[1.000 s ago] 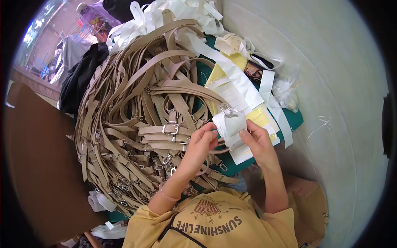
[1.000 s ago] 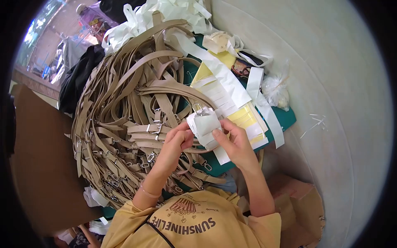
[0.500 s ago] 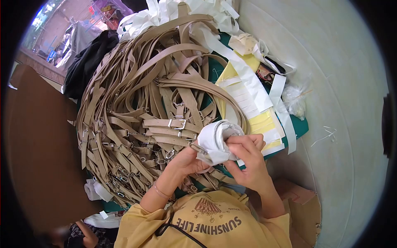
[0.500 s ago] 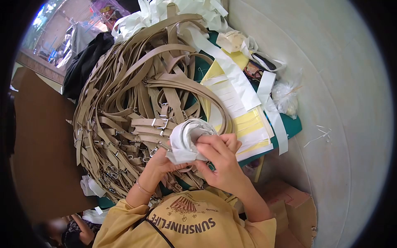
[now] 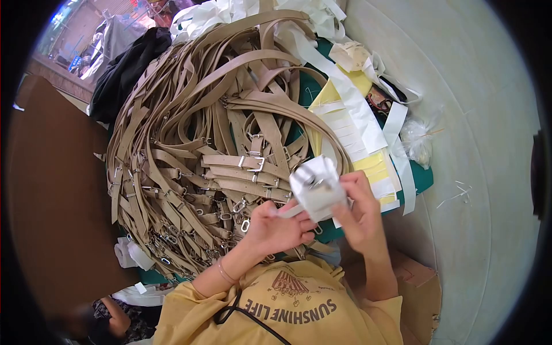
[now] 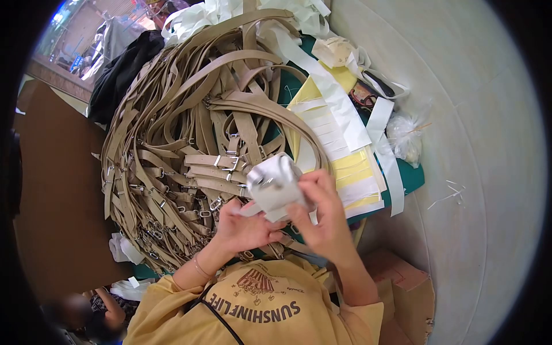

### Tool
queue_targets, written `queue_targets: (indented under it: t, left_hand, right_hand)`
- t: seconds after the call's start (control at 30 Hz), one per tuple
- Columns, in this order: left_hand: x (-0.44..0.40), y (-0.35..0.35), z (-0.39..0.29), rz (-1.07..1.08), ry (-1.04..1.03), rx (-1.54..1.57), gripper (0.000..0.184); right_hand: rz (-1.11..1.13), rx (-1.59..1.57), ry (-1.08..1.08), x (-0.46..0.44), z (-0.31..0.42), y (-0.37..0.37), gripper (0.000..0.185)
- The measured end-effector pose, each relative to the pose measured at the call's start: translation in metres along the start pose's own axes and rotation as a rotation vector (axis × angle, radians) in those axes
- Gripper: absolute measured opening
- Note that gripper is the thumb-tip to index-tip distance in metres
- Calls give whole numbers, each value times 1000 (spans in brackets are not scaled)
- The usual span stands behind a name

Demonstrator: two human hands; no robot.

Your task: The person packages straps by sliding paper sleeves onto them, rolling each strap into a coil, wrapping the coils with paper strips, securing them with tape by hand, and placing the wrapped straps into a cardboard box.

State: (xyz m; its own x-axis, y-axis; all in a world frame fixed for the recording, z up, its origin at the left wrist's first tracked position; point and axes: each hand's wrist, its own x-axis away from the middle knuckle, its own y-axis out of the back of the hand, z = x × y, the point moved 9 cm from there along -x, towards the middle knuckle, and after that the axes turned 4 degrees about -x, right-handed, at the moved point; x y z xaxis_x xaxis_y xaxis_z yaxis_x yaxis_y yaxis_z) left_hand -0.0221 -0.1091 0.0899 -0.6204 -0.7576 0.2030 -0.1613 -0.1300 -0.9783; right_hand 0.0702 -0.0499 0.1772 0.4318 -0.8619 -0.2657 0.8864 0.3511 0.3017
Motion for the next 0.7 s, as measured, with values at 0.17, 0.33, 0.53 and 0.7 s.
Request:
queue_targets:
  t: [0.17,0.33,0.53,0.7]
  left_hand:
    - [51,22,-67,-448,9,-1349,14]
    - [3,-76,-69,-257,-207,-1767,46]
    - [15,-6,2,-209,767,-1383,57]
    - [26,24,24,-380,741,-1259,60]
  right_hand:
    - [279,-558,-519,-5,-53,-2,35]
    - [826,-614,-812,17,-45,-43,30]
    - [936,-696,-967,69,-53,-62,29]
    - [942,-750,-1058,101,-71,-75,33]
